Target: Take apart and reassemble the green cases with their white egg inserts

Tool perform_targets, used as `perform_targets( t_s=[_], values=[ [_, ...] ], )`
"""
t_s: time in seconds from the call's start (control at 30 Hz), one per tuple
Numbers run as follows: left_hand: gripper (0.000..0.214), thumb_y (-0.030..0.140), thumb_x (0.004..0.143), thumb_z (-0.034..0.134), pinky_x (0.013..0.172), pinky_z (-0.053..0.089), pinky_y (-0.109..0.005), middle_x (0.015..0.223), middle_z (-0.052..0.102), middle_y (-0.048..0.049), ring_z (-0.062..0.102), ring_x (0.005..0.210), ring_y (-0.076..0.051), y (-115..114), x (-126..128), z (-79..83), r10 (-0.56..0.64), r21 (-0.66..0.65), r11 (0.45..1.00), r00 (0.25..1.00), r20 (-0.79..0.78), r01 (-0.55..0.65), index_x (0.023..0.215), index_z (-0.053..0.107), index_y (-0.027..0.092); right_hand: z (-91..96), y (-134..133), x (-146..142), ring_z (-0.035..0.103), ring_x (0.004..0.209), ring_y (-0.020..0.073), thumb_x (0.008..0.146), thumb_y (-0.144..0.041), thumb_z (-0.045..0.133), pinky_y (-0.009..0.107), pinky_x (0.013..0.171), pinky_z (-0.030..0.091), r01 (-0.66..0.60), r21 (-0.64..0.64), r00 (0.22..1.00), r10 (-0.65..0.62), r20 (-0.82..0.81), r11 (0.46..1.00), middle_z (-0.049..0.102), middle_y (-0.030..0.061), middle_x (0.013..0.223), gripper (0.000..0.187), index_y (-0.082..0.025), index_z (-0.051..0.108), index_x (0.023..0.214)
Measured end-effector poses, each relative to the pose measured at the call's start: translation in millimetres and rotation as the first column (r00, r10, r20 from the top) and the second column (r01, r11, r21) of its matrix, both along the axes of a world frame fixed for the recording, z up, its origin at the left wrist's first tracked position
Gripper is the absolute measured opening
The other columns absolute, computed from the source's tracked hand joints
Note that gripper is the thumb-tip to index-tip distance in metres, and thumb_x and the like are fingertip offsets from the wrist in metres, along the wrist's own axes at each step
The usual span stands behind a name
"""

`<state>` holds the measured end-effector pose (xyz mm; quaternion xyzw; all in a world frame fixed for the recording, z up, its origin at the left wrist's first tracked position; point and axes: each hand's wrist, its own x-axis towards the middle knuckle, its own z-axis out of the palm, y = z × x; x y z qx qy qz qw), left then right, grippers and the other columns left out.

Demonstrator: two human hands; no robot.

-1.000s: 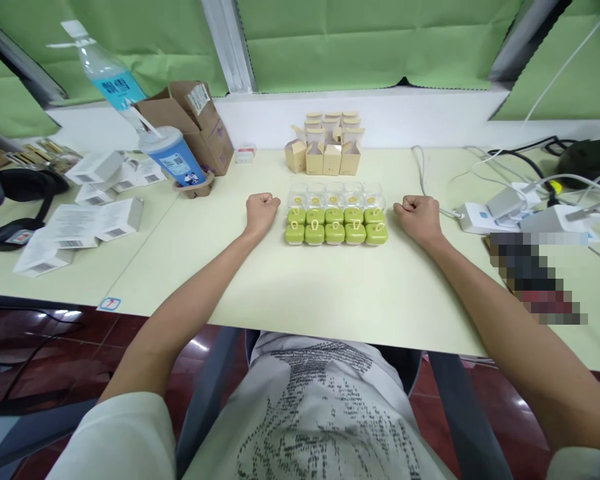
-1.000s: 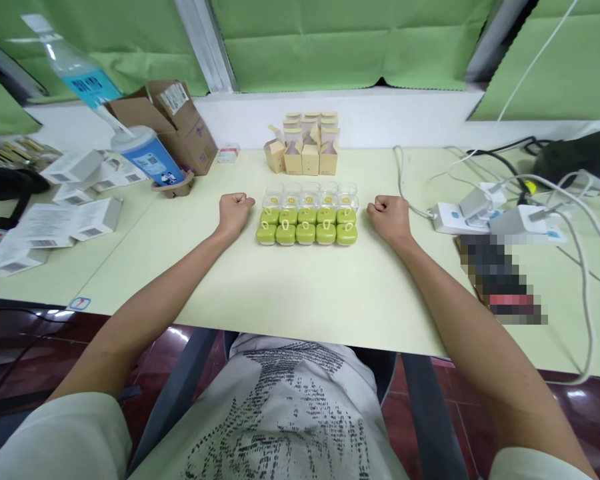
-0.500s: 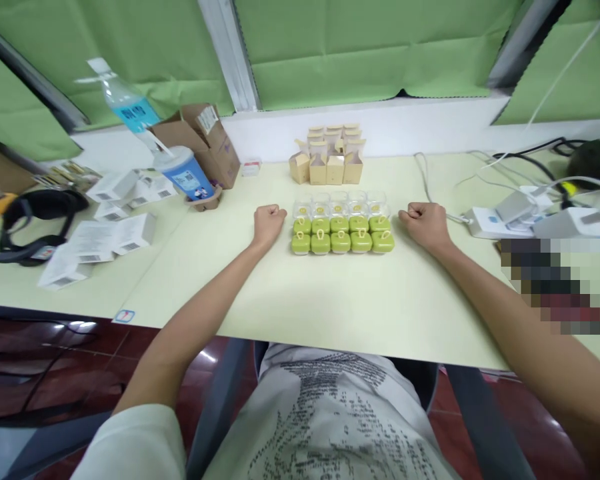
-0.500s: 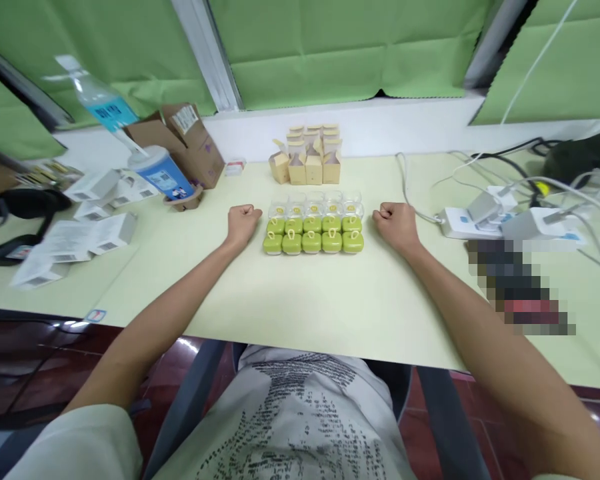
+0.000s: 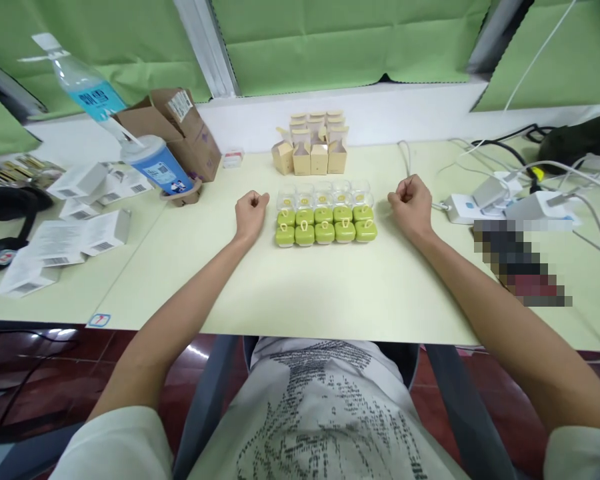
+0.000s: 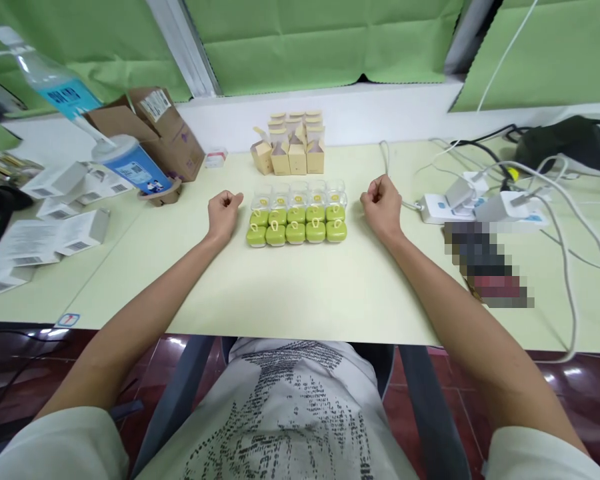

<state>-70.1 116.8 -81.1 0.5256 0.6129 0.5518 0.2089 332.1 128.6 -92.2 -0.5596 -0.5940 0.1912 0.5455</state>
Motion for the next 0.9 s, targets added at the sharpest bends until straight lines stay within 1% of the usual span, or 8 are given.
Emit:
perform_targets(
  t_s=[0.07,0.13,0.23,0.33,0.47,0.57,0.73,0.9],
  values=[
    [0.041,0.016,0.100,0.075,0.074,0.040,-0.031,0.068,0.051,0.0049,0.047,0.070,-0.015,1,0,-0.9,-0.010,0.001,1.000,1.000,0.008,0.010,0.067,0.052,0.023,-3.4,4,-3,0.065,0.079,0.0205,0.076,-0.018,0.074,0.035,0.073,0.053,-0.073,-0.056,0.977,0.060,-0.206,0.996,0.064,-0.0011,0.085,0.032,-0.029,0.055,0.100],
    [0.034,0.017,0.100,0.076,0.078,0.044,-0.030,0.074,0.059,0.0034,0.054,0.075,-0.016,3,-1,-2.8,-0.020,-0.006,1.000,1.000,0.018,0.020,0.072,0.057,0.023,-5.8,6,-5,0.071,0.089,0.0213,0.073,-0.022,0.075,0.034,0.076,0.060,-0.139,-0.099,0.945,0.102,-0.309,0.985,0.069,0.0001,0.093,0.038,-0.030,0.059,0.106],
    [0.021,0.017,0.098,0.073,0.080,0.048,-0.029,0.083,0.067,0.0014,0.060,0.082,-0.018,5,-3,-6.2,-0.039,-0.016,0.999,0.999,0.036,0.040,0.081,0.064,0.024,-6.4,6,-6,0.075,0.093,0.0209,0.069,-0.023,0.074,0.032,0.075,0.062,-0.172,-0.112,0.944,0.131,-0.302,0.979,0.075,0.0018,0.101,0.038,-0.029,0.066,0.106],
    [0.010,0.014,0.092,0.071,0.081,0.050,-0.028,0.090,0.073,-0.0002,0.064,0.087,-0.018,6,-4,-7.9,-0.056,-0.024,0.998,0.997,0.046,0.057,0.087,0.070,0.023,-4.6,2,-5,0.074,0.081,0.0192,0.067,-0.022,0.074,0.030,0.061,0.057,-0.196,-0.141,0.946,0.150,-0.287,0.970,0.081,0.0058,0.121,0.046,-0.028,0.072,0.113],
    [0.016,0.009,0.081,0.070,0.083,0.053,-0.029,0.096,0.079,-0.0016,0.066,0.085,-0.018,5,-4,-7.1,-0.071,-0.035,0.997,0.996,0.048,0.073,0.090,0.073,0.022,-3.3,0,-8,0.070,0.069,0.0165,0.072,-0.028,0.082,0.031,0.052,0.052,-0.269,-0.196,0.937,0.209,-0.282,0.943,0.079,0.0114,0.143,0.053,-0.028,0.076,0.125],
    [0.021,0.006,0.076,0.068,0.086,0.054,-0.030,0.098,0.081,-0.0023,0.068,0.084,-0.018,4,-2,-5.2,-0.078,-0.044,0.996,0.996,0.041,0.080,0.090,0.073,0.021,-4.8,2,-11,0.071,0.072,0.0179,0.077,-0.037,0.087,0.031,0.053,0.055,-0.268,-0.195,0.940,0.212,-0.266,0.944,0.082,0.0124,0.137,0.042,-0.026,0.079,0.117],
    [0.024,0.004,0.071,0.067,0.087,0.053,-0.032,0.099,0.082,-0.0034,0.068,0.083,-0.018,2,0,-2.7,-0.092,-0.059,0.994,0.995,0.024,0.093,0.087,0.074,0.020,-6.5,3,-13,0.072,0.070,0.0203,0.082,-0.041,0.090,0.031,0.053,0.057,-0.249,-0.201,0.947,0.194,-0.258,0.948,0.081,0.0073,0.093,0.030,-0.024,0.082,0.105],
    [0.027,0.003,0.070,0.066,0.085,0.053,-0.032,0.098,0.081,-0.0024,0.068,0.082,-0.017,3,-1,-4.0,-0.094,-0.056,0.994,0.995,0.022,0.095,0.089,0.073,0.021,-3.4,-1,-12,0.072,0.068,0.0170,0.085,-0.031,0.084,0.028,0.052,0.055,-0.216,-0.184,0.953,0.167,-0.252,0.959,0.081,0.0057,0.098,0.014,-0.024,0.079,0.097]
  ],
)
